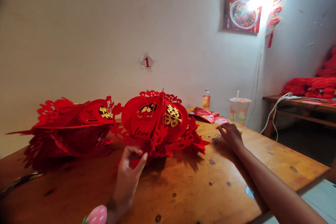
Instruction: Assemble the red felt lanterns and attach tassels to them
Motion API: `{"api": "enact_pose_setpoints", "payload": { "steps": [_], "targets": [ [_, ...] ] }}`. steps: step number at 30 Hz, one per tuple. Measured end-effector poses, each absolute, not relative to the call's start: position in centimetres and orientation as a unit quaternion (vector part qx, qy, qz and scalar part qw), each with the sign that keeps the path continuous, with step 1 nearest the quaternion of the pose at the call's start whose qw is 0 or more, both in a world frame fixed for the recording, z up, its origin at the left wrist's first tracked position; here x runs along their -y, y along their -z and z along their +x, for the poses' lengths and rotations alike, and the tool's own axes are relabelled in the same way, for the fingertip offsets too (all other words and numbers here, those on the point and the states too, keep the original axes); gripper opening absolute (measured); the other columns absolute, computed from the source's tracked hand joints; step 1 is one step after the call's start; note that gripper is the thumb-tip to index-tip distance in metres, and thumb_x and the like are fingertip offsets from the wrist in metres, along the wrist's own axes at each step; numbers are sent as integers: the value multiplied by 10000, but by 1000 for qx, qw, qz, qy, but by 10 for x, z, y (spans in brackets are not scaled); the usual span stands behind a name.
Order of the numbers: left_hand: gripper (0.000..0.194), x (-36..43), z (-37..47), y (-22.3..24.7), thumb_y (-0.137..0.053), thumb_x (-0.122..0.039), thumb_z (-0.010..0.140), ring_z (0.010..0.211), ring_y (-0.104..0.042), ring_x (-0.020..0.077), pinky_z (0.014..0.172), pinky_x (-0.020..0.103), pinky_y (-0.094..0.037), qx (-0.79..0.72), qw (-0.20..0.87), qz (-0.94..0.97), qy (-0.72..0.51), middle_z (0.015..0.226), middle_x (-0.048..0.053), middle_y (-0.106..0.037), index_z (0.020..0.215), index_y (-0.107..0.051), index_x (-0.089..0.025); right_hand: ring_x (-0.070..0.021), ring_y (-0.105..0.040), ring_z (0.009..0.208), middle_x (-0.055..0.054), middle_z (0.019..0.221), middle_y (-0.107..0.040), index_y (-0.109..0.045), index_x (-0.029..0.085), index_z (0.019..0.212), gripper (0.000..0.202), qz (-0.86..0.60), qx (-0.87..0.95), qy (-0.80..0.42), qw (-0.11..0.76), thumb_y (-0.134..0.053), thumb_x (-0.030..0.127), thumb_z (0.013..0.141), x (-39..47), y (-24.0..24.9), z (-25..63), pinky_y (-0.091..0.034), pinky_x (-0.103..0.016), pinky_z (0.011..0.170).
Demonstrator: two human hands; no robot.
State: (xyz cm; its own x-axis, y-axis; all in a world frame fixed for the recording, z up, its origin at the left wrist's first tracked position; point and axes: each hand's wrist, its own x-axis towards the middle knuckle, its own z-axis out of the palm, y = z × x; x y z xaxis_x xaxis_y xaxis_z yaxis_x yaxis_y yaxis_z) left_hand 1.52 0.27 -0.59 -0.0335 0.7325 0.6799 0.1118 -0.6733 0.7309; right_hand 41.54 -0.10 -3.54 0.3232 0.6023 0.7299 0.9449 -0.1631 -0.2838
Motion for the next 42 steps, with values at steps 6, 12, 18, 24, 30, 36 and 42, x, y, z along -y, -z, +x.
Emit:
{"api": "enact_pose_setpoints", "payload": {
  "steps": [6,12,18,24,30,36,42],
  "targets": [
    [210,-15,0,-2,-640,-287,698,900,-477,234,791,364,-353,-349,-42,773,-528,918,58,-547,845,-517,-202,-182,-581,635,-51,806,-676,-656,224,841,354,-628,619,106,459,-411,479,845,29,-14,299,-421,-296,605],
    [174,-24,-1,-1,-643,-357,711,894,-471,244,789,377,-363,-399,-33,780,-481,879,54,-554,763,-583,-203,-145,-533,610,-12,668,-590,-574,182,722,281,-546,647,-102,522,-523,455,764,11,-47,235,-406,-260,555],
    [175,-39,-7,2,-586,-340,765,977,-458,237,879,385,-367,-406,67,721,-557,948,62,-504,673,-586,-191,-136,-535,676,-3,690,-565,-521,184,689,221,-461,664,-95,581,-566,395,736,-11,-90,193,-433,-274,649],
    [241,-56,-13,11,-493,-389,820,888,-501,195,857,351,-382,-385,189,668,-608,909,43,-492,701,-560,-190,-168,-584,969,-50,1005,-630,-543,216,1016,349,-357,648,-254,623,-554,458,765,-13,-106,155,-445,-313,861],
    [282,-57,-13,14,-511,-452,780,800,-505,189,800,328,-392,-398,232,660,-594,799,23,-509,670,-556,-197,-181,-559,981,-43,1005,-616,-558,219,949,321,-400,586,-221,669,-568,481,764,-10,-46,172,-447,-308,858],
    [269,-55,-13,15,-502,-422,791,773,-503,187,769,327,-376,-405,210,677,-578,765,15,-523,648,-555,-200,-172,-549,716,-20,749,-592,-580,196,769,315,-461,635,-182,593,-528,506,786,-5,-16,177,-450,-288,667],
    [262,-49,-9,14,-486,-408,812,813,-500,189,796,323,-366,-394,230,710,-538,790,18,-544,667,-567,-206,-209,-526,908,-53,916,-579,-635,226,833,234,-470,681,-59,559,-556,444,797,-4,-7,170,-408,-351,837]
  ]
}}
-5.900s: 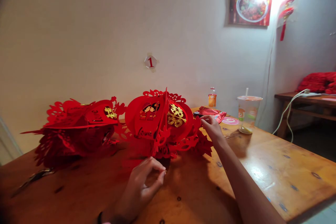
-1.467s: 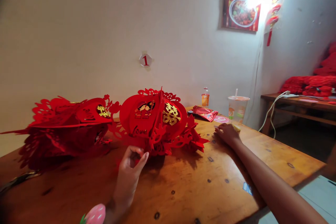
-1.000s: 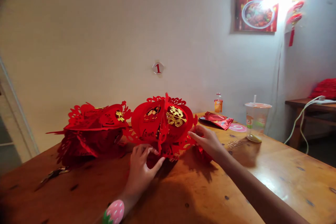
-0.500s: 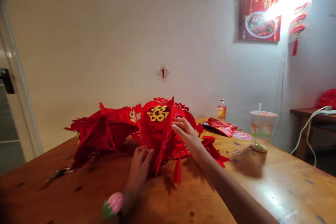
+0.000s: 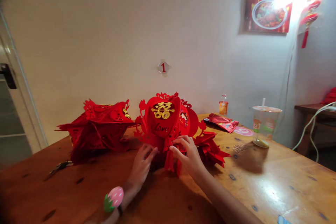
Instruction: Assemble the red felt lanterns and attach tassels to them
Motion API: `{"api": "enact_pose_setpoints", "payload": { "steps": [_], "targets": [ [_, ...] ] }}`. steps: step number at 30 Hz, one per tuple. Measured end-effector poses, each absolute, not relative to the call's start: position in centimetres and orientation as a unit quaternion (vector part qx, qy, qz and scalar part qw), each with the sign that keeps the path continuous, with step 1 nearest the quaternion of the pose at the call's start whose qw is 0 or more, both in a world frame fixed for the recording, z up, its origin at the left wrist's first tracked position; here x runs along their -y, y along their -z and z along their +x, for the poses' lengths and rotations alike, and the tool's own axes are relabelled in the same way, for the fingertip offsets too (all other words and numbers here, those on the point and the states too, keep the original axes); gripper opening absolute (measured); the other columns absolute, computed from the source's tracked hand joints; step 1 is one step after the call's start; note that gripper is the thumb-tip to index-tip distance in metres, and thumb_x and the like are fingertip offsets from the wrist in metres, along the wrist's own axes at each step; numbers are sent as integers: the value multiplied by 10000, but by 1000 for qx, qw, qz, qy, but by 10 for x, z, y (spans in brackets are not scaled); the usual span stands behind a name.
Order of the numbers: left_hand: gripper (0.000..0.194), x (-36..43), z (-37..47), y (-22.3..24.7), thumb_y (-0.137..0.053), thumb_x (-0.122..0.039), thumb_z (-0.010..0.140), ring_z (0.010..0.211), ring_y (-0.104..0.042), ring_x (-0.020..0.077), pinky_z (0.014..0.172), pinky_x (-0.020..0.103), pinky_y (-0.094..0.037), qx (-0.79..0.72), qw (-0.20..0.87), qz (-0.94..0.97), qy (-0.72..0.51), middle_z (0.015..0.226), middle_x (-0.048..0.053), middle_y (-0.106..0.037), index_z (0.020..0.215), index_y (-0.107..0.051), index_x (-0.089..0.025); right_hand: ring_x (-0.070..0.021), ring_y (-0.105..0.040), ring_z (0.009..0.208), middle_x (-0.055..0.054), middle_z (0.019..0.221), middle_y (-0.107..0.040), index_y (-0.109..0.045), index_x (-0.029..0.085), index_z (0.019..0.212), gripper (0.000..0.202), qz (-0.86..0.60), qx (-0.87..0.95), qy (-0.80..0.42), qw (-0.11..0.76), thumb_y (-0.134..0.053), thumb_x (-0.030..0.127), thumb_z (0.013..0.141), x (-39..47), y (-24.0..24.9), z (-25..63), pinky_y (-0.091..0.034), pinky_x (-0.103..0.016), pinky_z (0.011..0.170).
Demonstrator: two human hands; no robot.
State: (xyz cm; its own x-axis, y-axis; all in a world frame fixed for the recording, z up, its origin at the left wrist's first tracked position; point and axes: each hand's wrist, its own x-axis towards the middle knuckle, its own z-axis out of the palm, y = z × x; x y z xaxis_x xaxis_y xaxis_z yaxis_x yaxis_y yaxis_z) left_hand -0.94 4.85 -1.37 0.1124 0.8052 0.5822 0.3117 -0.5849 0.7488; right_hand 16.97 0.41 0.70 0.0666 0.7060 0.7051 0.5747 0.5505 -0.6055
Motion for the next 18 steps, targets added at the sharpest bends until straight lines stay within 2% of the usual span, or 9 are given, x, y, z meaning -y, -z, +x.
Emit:
{"api": "enact_pose_setpoints", "payload": {
  "steps": [8,11,14,18],
  "targets": [
    [237,-25,-1,1,-425,-334,859,812,-509,194,760,318,-383,-385,179,760,-492,817,37,-546,712,-554,-201,-204,-534,822,-46,827,-549,-608,214,698,288,-478,657,-68,580,-579,495,757,-7,-4,176,-432,-341,765],
    [164,-15,1,-2,-433,-304,863,797,-542,180,746,290,-400,-352,208,763,-501,833,35,-574,804,-550,-204,-207,-538,814,-46,803,-556,-609,210,671,277,-477,659,-70,577,-596,475,751,-6,-3,173,-429,-334,749],
    [129,-9,2,-4,-469,-276,847,871,-567,175,785,272,-413,-326,241,739,-538,916,38,-608,903,-561,-207,-200,-545,796,-41,790,-569,-618,207,688,239,-465,671,-73,572,-610,437,754,-4,-2,169,-430,-329,744],
    [142,-7,4,-3,-505,-265,827,870,-595,175,777,265,-434,-321,281,722,-545,925,37,-642,916,-598,-205,-194,-553,807,-37,813,-589,-654,228,776,150,-434,706,-75,555,-619,373,762,-1,-2,163,-442,-322,740]
  ]
}}
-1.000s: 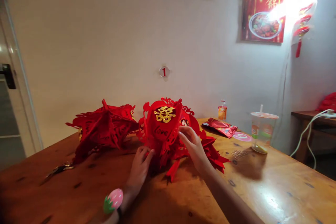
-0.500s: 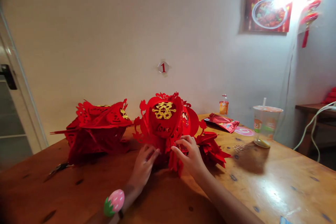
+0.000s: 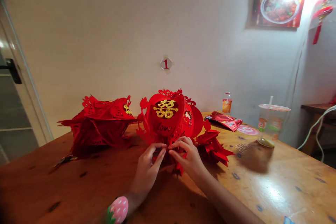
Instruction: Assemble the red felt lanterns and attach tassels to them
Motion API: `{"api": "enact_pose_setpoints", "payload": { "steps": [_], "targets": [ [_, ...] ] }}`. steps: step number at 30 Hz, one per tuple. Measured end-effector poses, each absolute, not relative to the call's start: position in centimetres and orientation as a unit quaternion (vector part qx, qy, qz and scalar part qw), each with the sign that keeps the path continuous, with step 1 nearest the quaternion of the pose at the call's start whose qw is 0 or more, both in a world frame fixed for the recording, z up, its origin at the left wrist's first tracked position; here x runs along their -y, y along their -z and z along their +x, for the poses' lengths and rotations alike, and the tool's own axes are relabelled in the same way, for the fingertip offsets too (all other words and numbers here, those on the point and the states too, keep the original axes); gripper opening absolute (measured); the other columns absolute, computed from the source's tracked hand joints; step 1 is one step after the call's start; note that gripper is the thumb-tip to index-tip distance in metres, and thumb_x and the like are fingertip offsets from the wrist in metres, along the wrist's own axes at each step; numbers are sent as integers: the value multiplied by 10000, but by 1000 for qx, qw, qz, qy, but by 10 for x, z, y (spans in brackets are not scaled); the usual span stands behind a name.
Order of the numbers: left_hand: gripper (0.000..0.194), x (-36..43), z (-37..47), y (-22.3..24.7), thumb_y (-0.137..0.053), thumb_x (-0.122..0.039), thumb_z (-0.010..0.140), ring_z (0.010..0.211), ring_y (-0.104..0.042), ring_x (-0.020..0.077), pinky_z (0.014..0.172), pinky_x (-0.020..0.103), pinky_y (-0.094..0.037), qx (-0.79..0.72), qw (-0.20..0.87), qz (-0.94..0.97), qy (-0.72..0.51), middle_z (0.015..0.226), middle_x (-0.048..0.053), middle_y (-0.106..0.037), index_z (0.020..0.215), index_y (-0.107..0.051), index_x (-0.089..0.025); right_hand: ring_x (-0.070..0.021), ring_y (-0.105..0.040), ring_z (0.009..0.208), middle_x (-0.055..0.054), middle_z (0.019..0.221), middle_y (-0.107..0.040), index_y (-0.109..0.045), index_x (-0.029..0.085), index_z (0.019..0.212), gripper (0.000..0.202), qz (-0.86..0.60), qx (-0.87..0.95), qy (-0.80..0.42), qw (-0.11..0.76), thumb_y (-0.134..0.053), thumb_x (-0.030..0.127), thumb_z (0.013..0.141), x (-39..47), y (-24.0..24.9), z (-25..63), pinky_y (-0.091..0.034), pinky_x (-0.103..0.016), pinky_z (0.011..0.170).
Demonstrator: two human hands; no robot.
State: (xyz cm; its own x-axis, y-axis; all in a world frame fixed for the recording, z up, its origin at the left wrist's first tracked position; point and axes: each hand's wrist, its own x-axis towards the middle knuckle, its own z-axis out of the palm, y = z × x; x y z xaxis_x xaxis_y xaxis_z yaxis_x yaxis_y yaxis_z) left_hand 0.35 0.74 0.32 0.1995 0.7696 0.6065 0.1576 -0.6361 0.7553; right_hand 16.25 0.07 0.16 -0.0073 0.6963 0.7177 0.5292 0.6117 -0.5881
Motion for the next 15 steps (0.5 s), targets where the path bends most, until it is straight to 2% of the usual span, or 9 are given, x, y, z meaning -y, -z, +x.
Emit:
{"api": "enact_pose_setpoints", "payload": {
  "steps": [5,15],
  "targets": [
    [125,-10,4,-2,-530,-276,814,813,-608,164,739,249,-439,-338,275,721,-539,866,23,-656,859,-617,-200,-194,-550,751,-36,746,-605,-668,233,714,135,-434,714,-60,546,-633,358,751,1,-1,158,-451,-322,679],
    [111,-8,5,-4,-512,-242,805,727,-599,131,665,216,-434,-359,218,744,-519,793,9,-644,804,-601,-176,-168,-537,689,-20,669,-618,-654,216,693,161,-438,744,32,503,-599,328,796,2,-6,161,-429,-301,673]
  ]
}}
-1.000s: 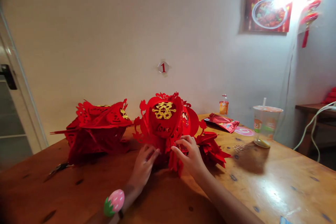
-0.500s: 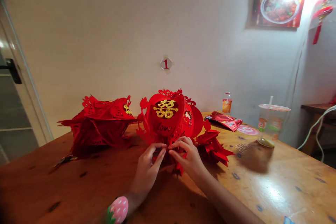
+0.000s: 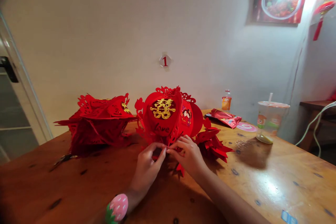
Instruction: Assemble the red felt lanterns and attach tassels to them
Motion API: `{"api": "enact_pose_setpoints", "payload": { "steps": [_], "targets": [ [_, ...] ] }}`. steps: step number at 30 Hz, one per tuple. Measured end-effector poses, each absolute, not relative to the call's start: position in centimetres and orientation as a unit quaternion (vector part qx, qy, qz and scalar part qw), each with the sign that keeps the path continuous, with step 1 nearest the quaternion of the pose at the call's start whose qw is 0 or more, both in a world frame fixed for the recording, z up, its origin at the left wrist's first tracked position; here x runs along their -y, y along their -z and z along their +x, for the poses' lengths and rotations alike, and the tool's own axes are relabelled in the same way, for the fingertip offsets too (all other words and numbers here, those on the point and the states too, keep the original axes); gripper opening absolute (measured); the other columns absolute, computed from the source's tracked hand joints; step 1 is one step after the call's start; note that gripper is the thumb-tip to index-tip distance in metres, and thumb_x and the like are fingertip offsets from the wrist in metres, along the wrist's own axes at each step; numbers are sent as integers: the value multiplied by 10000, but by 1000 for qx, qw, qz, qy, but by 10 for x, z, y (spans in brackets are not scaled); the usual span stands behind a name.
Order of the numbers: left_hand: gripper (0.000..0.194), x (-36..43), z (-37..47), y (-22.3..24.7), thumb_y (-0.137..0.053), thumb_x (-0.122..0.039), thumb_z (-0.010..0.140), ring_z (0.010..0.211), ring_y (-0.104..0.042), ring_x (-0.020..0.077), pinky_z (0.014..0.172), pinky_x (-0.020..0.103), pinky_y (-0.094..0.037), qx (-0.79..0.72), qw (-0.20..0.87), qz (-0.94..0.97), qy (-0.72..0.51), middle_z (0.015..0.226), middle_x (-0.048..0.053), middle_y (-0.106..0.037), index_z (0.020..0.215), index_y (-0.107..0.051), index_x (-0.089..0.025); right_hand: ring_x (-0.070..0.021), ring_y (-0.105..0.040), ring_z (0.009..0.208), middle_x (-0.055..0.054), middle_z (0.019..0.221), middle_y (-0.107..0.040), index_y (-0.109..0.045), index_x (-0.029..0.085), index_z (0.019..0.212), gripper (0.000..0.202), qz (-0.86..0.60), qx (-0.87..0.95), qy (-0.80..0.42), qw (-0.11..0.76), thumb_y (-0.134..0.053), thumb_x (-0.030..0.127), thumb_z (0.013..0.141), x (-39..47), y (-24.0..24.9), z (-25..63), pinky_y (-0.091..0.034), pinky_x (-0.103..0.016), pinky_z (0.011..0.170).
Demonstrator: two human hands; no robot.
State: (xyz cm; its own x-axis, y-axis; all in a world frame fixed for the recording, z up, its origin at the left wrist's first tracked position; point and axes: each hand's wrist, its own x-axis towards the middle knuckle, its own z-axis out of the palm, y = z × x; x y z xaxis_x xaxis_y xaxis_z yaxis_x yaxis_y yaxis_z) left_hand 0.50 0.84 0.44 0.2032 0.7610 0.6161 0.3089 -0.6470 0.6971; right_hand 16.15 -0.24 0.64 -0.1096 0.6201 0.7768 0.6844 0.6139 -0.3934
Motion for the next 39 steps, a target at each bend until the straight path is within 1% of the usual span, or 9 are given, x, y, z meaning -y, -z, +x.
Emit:
{"api": "enact_pose_setpoints", "payload": {
  "steps": [4,9,12,18,23,26,32,36,39],
  "targets": [
    [106,-7,6,-7,-513,-241,792,694,-591,123,640,205,-427,-365,231,737,-520,762,0,-638,781,-592,-172,-157,-544,667,-11,671,-621,-648,211,731,105,-433,741,22,512,-601,278,797,1,-7,163,-431,-298,694],
    [94,-7,3,-8,-518,-255,780,670,-576,117,627,208,-405,-387,225,749,-489,742,-18,-624,764,-574,-181,-162,-514,666,-11,650,-603,-620,199,685,100,-450,735,-11,507,-595,230,777,4,-7,156,-411,-291,668],
    [82,-8,3,-7,-530,-258,760,644,-568,116,624,212,-396,-399,222,751,-477,707,-30,-619,738,-563,-186,-167,-494,708,-8,676,-594,-572,194,646,100,-466,726,-40,503,-588,174,743,7,-8,151,-397,-287,687],
    [84,-12,6,-4,-546,-265,722,623,-568,124,605,213,-395,-430,240,725,-481,665,-28,-621,698,-562,-186,-183,-470,797,-21,750,-602,-557,191,664,68,-476,702,-90,522,-569,166,726,7,-3,147,-380,-296,741],
    [107,-10,7,-4,-566,-285,715,619,-564,125,602,211,-400,-428,263,710,-493,642,-29,-611,679,-554,-185,-191,-484,839,-36,807,-594,-571,188,697,46,-471,686,-134,539,-558,209,735,8,-1,147,-381,-311,773],
    [84,-5,7,-6,-563,-260,722,632,-565,121,615,208,-404,-413,271,712,-500,656,-30,-612,690,-553,-183,-188,-495,833,-33,801,-573,-562,187,696,60,-465,678,-164,546,-546,228,738,10,-1,148,-385,-310,772],
    [105,-3,8,-6,-524,-260,780,653,-567,116,626,208,-404,-382,265,732,-498,699,-22,-621,744,-585,-182,-152,-499,720,-16,748,-542,-560,181,709,99,-472,633,-235,567,-548,272,746,12,6,152,-405,-259,654],
    [122,-6,7,-4,-513,-264,799,665,-575,118,632,205,-414,-376,269,730,-503,717,-17,-633,764,-596,-181,-140,-501,707,-10,742,-539,-558,179,702,116,-463,620,-264,575,-552,282,755,14,6,149,-410,-243,644],
    [119,-8,6,-5,-514,-259,804,687,-586,121,650,205,-424,-368,264,730,-512,749,-10,-645,785,-602,-181,-133,-511,684,-5,734,-545,-564,181,719,159,-451,606,-303,581,-557,332,770,18,4,146,-421,-239,643]
  ]
}}
